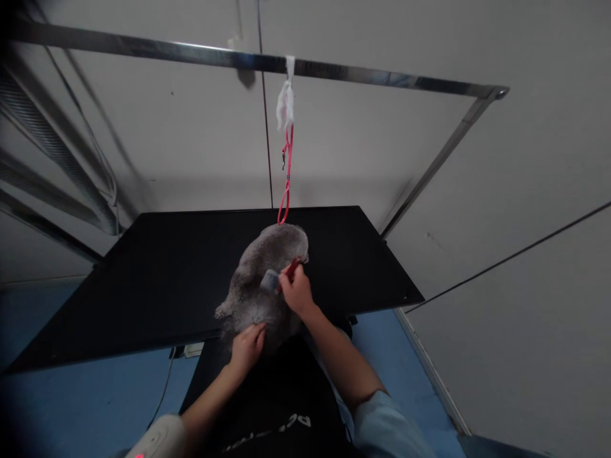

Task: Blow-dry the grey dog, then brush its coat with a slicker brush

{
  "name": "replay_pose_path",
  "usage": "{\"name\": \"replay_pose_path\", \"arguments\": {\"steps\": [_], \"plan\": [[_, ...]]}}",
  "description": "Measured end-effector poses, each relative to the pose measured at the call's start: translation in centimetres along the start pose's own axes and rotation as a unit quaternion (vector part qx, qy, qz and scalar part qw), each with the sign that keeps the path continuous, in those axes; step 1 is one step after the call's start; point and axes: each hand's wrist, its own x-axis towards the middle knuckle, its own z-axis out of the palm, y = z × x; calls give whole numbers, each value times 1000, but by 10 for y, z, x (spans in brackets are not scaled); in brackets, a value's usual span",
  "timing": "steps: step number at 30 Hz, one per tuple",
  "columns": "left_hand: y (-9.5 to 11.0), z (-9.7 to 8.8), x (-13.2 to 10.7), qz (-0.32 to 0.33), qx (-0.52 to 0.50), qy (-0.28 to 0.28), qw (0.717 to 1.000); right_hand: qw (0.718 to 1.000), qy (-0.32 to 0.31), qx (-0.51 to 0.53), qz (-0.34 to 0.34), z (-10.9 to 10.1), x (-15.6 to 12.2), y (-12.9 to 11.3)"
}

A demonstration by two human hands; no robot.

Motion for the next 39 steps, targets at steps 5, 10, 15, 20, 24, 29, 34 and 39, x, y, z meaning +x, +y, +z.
{"name": "replay_pose_path", "arguments": {"steps": [5,10,15,20,24,29,34,39], "plan": [[2,1,1,-1,-6,-9,1000,999,-26,-32,28,4,-4,3],[0,1,-1,5,1,-5,1000,998,-51,14,13,1,-6,2],[-2,1,-4,12,6,0,1000,996,82,-6,26,-5,-4,6],[-1,2,-4,13,11,-4,1000,996,-80,4,28,-1,-8,10],[0,3,-4,14,12,-5,1000,998,61,-15,29,0,-9,9],[3,3,-2,16,11,-5,1000,994,-109,19,11,6,-4,7],[4,3,-2,19,11,6,1000,998,50,26,3,6,3,4],[3,4,-5,31,12,16,999,996,-64,52,34,4,-3,8]]}}
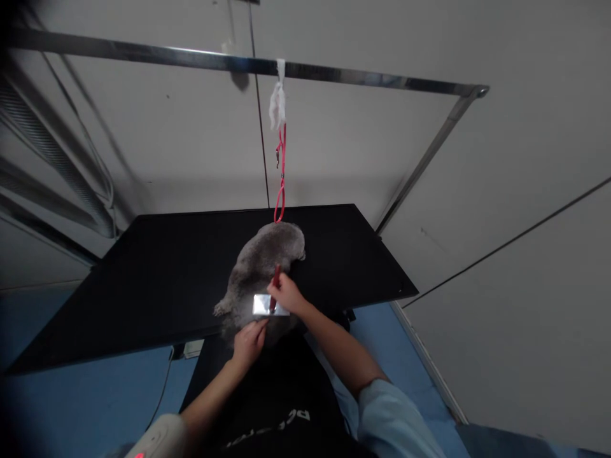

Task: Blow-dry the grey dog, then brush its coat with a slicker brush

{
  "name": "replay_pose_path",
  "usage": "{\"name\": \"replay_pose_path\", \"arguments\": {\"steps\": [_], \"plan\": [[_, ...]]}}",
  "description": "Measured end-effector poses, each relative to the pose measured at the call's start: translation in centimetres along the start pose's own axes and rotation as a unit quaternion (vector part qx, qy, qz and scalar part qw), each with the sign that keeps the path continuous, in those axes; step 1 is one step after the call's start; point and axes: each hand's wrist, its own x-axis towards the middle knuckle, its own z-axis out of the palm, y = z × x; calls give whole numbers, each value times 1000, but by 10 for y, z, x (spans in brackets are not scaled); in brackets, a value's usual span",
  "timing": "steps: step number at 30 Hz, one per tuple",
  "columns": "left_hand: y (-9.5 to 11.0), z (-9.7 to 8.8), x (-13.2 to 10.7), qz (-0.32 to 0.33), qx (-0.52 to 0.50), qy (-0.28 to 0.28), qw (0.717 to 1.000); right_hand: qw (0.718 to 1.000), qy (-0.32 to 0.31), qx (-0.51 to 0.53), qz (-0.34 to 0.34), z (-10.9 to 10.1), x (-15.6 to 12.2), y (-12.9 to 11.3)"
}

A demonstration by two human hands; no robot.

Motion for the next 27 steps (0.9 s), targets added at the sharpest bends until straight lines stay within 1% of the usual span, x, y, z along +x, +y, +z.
{"name": "replay_pose_path", "arguments": {"steps": [2,3,4,8,9,11,12,14,16,17,20,21,24,25,26,27], "plan": [[0,0,-1,7,-6,0,1000,997,81,-9,14,-4,0,2],[0,0,-2,11,-7,1,1000,994,106,-7,13,-6,0,4],[0,0,-2,17,-6,3,1000,994,105,-4,8,-6,0,5],[1,0,0,39,-4,6,999,999,26,-17,10,-2,-6,10],[1,-1,1,43,-6,7,999,999,31,-25,15,-1,-7,11],[1,-1,2,49,-10,9,999,997,78,-24,14,1,-8,12],[0,-1,3,52,-11,12,999,996,88,-16,8,2,-9,12],[0,-1,3,53,-13,16,998,998,67,-1,0,3,-10,11],[-1,-2,2,52,-15,15,998,999,49,-4,10,2,-10,10],[-1,-2,2,52,-16,15,998,998,60,-12,19,1,-9,9],[-2,-3,0,57,-20,17,998,988,150,-17,25,-3,-10,7],[-2,-3,0,58,-20,15,998,988,150,-9,19,-3,-11,6],[-3,-3,0,44,-21,0,999,996,84,9,27,0,-14,6],[-4,-2,0,42,-25,-3,999,997,73,9,35,0,-15,6],[-4,-2,0,42,-31,-3,999,996,82,6,42,-1,-14,6],[-5,-1,0,44,-38,0,998,993,110,4,46,-1,-13,6]]}}
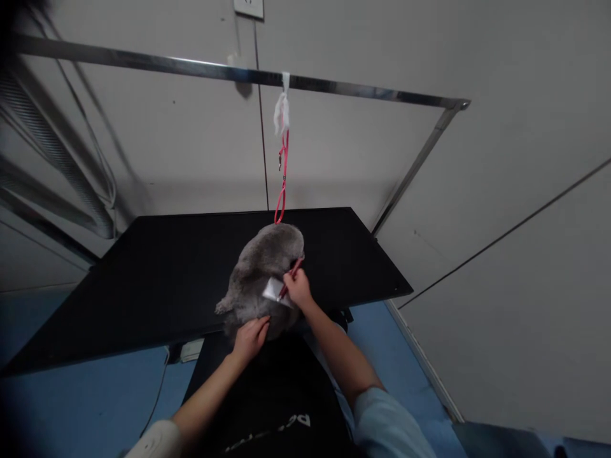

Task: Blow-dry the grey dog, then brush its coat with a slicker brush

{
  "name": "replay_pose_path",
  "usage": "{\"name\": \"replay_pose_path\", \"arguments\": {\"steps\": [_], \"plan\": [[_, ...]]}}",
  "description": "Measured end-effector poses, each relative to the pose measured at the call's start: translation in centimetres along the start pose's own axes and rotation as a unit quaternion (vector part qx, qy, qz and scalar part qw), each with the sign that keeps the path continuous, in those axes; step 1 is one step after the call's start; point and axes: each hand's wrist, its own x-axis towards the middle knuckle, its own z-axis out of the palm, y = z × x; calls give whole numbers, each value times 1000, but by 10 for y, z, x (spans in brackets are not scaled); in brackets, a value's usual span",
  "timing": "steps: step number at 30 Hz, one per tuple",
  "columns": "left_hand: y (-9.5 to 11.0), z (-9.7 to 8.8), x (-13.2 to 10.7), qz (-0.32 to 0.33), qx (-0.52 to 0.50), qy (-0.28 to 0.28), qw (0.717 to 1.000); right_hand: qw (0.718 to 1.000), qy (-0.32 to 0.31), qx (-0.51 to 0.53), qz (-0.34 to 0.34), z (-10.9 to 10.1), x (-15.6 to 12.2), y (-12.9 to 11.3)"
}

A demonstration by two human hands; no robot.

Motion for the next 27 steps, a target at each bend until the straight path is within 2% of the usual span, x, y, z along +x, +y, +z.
{"name": "replay_pose_path", "arguments": {"steps": [2,7,10,11,15,16,19,21,23,24,27], "plan": [[-1,1,0,9,-9,8,1000,999,41,1,-9,-1,2,-1],[-2,5,0,11,-2,9,1000,997,-47,-48,-24,0,-1,-5],[-1,7,0,10,-6,7,1000,999,3,-39,-34,0,-4,-6],[-1,7,0,10,-8,6,1000,999,0,-32,-43,0,-4,-6],[0,6,1,-5,-11,-2,1000,992,-98,-64,-48,0,-4,-8],[0,6,2,-12,-13,-5,1000,992,-91,-80,-45,1,-4,-9],[1,4,6,-28,-13,-9,999,995,-22,-78,-61,5,-7,-11],[1,3,7,-34,-9,-11,999,996,-41,-45,-70,9,-9,-9],[0,3,5,-38,-5,-16,999,996,-72,-19,-53,11,-5,-7],[-1,4,4,-39,-4,-18,999,997,-67,-17,-42,11,-2,-6],[-2,6,-2,-44,0,-15,999,999,12,-11,-32,7,9,-4]]}}
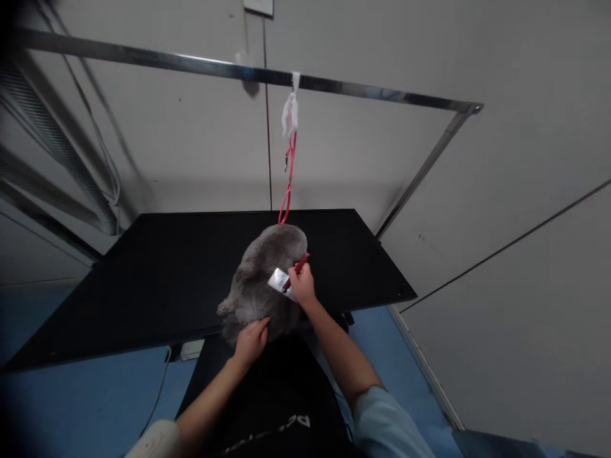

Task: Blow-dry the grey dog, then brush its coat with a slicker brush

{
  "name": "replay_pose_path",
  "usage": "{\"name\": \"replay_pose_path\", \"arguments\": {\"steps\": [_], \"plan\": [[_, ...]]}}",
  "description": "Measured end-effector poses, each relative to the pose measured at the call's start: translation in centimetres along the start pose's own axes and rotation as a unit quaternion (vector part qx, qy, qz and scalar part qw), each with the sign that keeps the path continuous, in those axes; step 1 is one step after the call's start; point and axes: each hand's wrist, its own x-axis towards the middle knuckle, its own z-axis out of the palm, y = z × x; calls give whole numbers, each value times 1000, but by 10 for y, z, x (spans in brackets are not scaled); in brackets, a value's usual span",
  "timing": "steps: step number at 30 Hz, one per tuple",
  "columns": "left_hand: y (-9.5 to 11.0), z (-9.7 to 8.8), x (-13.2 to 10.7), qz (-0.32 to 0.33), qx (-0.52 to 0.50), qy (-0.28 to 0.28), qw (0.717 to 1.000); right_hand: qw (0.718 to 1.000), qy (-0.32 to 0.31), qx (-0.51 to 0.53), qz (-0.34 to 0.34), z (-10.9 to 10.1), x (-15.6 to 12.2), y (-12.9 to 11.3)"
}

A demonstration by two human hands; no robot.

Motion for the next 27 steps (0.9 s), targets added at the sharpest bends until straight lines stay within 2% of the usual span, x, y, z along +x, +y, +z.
{"name": "replay_pose_path", "arguments": {"steps": [1,5,6,9,10,14,15,18,19,22,23,24,27], "plan": [[0,1,-1,-1,1,3,1000,1000,-1,4,-9,0,2,0],[0,1,-4,-6,6,-1,1000,994,-101,-30,-21,2,6,-4],[0,1,-4,-8,8,-3,1000,994,-95,-45,-15,2,8,-6],[0,0,-5,2,10,6,1000,999,-5,-45,-15,1,10,-11],[-1,-1,-5,7,11,11,1000,999,-11,-34,-26,1,9,-12],[0,-2,-6,6,15,7,1000,988,-141,-46,-31,3,1,-10],[0,-2,-6,5,13,3,1000,990,-126,-57,-23,3,0,-10],[-1,-1,-8,6,10,-1,1000,999,6,-29,-23,1,-3,-10],[-1,-1,-9,4,11,-1,1000,999,7,-8,-33,1,-4,-10],[-1,0,-9,-1,10,-5,1000,993,-111,7,-39,3,-7,-9],[-1,-1,-9,0,7,-8,1000,991,-129,-6,-31,4,-7,-9],[0,-2,-8,1,5,-10,1000,993,-117,-20,-22,4,-6,-8],[2,-4,-7,0,9,-20,1000,1000,7,-22,-15,4,-2,-8]]}}
